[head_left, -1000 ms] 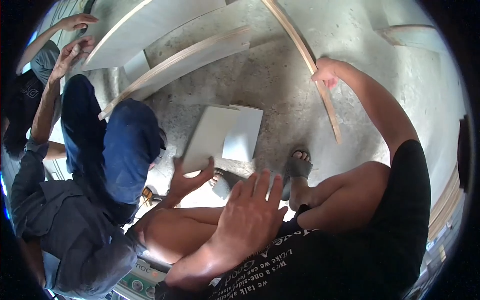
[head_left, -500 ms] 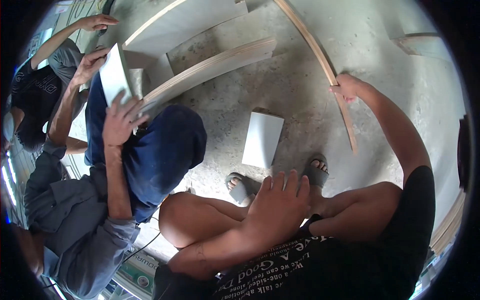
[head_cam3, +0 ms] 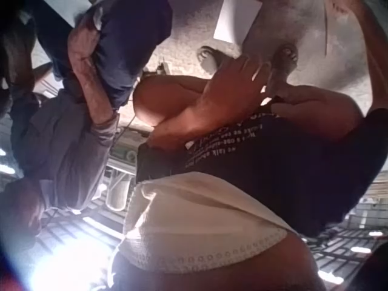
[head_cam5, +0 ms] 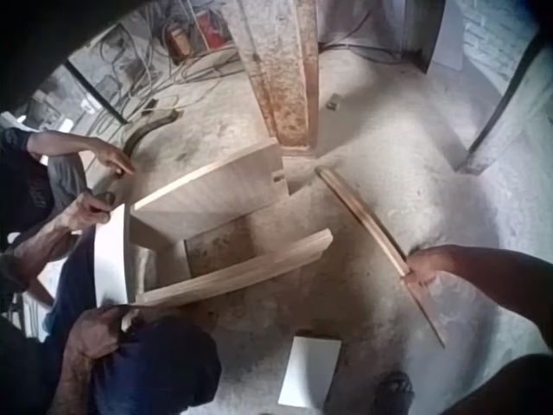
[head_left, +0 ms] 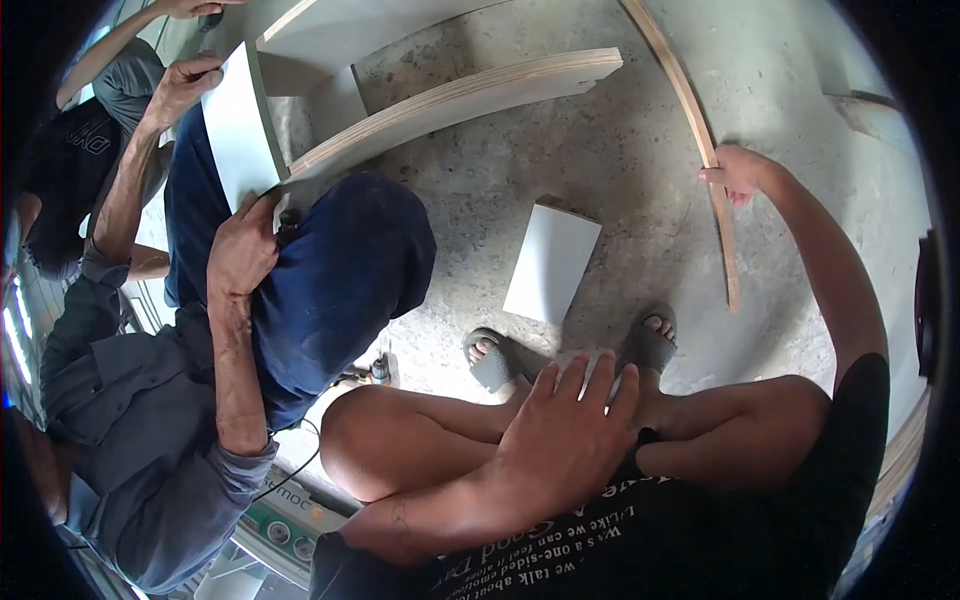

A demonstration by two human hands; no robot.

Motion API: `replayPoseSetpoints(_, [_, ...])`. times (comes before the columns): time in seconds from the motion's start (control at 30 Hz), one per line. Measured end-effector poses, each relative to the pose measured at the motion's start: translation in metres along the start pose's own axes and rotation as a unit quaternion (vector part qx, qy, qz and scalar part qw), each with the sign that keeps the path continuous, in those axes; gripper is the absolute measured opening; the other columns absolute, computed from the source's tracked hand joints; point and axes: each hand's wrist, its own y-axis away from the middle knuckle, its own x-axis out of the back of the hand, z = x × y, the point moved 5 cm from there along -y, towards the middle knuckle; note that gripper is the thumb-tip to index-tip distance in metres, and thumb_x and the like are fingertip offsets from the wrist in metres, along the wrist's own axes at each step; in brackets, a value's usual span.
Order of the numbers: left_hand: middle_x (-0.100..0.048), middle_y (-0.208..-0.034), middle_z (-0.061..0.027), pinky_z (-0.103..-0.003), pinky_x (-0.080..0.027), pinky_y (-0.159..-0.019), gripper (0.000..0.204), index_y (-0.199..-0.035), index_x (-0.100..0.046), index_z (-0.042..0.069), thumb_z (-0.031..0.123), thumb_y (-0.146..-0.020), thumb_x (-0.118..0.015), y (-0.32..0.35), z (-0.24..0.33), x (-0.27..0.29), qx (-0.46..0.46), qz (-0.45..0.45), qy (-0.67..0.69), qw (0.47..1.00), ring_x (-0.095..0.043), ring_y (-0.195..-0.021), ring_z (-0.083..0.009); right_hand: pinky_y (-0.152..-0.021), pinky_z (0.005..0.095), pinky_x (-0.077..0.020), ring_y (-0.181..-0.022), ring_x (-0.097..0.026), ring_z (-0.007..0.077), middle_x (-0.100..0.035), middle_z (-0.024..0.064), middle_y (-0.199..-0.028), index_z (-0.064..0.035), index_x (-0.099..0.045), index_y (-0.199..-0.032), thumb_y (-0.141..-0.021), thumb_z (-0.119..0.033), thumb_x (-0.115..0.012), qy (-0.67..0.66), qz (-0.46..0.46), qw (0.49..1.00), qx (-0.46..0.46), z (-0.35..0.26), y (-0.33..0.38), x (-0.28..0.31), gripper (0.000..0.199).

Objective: Assembling wooden panels into a structure using a power drill and screws while sitting on the floor.

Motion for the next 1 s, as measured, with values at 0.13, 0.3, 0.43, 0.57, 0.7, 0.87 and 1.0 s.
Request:
replayPoseSetpoints(0.13, [-0.051, -0.147, -0.0267, -0.053, -0.044, -0.111, 0.061, -0.147, -0.048, -0.001, 0.038, -0.101, -0.059, 0.001, -0.002, 0.001, 0.010, -0.007, 0.002, 1.000, -0.053, -0.135, -0.0406, -0.050, 0.0366, -0.0593, -0.054, -0.070, 0.0236, -0.067, 0.0158, -0.069, 0.0080, -0.063, -0.096, -0.105, -0.041, -0.060, -0.016, 0.004, 1.000, 0.002, 0.002, -0.002, -0.002, 0.050])
replayPoseSetpoints(0.3, [-0.050, -0.149, -0.0270, -0.053, -0.044, -0.112, 0.062, -0.147, -0.048, -0.001, 0.037, -0.101, -0.060, -0.001, -0.001, 0.001, 0.004, -0.017, 0.006, 1.000, -0.052, -0.136, -0.0413, -0.049, 0.0362, -0.0592, -0.054, -0.070, 0.0240, -0.067, 0.0159, -0.068, 0.0077, -0.063, -0.092, -0.105, -0.039, -0.060, -0.028, 0.017, 0.999, 0.018, 0.009, -0.005, -0.005, 0.049])
replayPoseSetpoints(0.43, [-0.051, -0.148, -0.0268, -0.053, -0.044, -0.112, 0.061, -0.148, -0.048, -0.001, 0.037, -0.101, -0.060, 0.001, -0.003, -0.001, 0.005, -0.017, 0.005, 1.000, -0.052, -0.136, -0.0411, -0.049, 0.0362, -0.0591, -0.054, -0.070, 0.0243, -0.067, 0.0162, -0.068, 0.0076, -0.063, -0.090, -0.105, -0.039, -0.060, -0.031, 0.023, 0.999, 0.029, 0.007, -0.005, -0.004, 0.049])
replayPoseSetpoints(0.57, [-0.051, -0.149, -0.0263, -0.053, -0.044, -0.112, 0.062, -0.148, -0.048, 0.000, 0.037, -0.100, -0.061, -0.001, -0.004, -0.001, -0.006, -0.026, 0.002, 1.000, -0.052, -0.136, -0.0405, -0.051, 0.0359, -0.0592, -0.056, -0.070, 0.0240, -0.067, 0.0155, -0.068, 0.0076, -0.063, -0.090, -0.104, -0.040, -0.062, -0.019, 0.021, 0.999, 0.015, 0.006, 0.001, -0.001, 0.050])
replayPoseSetpoints(0.7, [-0.051, -0.149, -0.0257, -0.052, -0.044, -0.110, 0.063, -0.147, -0.049, 0.000, 0.038, -0.100, -0.063, 0.003, -0.006, 0.001, -0.003, -0.018, 0.014, 1.000, -0.054, -0.134, -0.0396, -0.052, 0.0366, -0.0584, -0.058, -0.070, 0.0234, -0.067, 0.0142, -0.070, 0.0070, -0.064, -0.091, -0.103, -0.042, -0.063, -0.010, 0.030, 0.999, 0.014, -0.001, 0.003, 0.000, 0.051])
replayPoseSetpoints(0.87, [-0.052, -0.147, -0.0257, -0.050, -0.045, -0.109, 0.062, -0.146, -0.051, -0.001, 0.037, -0.099, -0.063, 0.005, -0.009, 0.002, -0.003, -0.017, 0.006, 1.000, -0.055, -0.133, -0.0393, -0.056, 0.0376, -0.0562, -0.057, -0.069, 0.0231, -0.067, 0.0143, -0.070, 0.0050, -0.066, -0.091, -0.102, -0.045, -0.063, 0.037, 0.039, 0.999, 0.008, -0.005, 0.005, -0.001, 0.052])
replayPoseSetpoints(1.0, [-0.054, -0.145, -0.0248, -0.051, -0.046, -0.108, 0.062, -0.145, -0.051, 0.000, 0.038, -0.097, -0.065, 0.007, -0.009, 0.001, -0.005, -0.001, 0.002, 1.000, -0.056, -0.132, -0.0382, -0.062, 0.0407, -0.0546, -0.056, -0.067, 0.0263, -0.066, 0.0159, -0.069, 0.0042, -0.067, -0.089, -0.100, -0.047, -0.065, 0.081, 0.122, 0.989, 0.025, -0.011, 0.015, -0.002, 0.053])
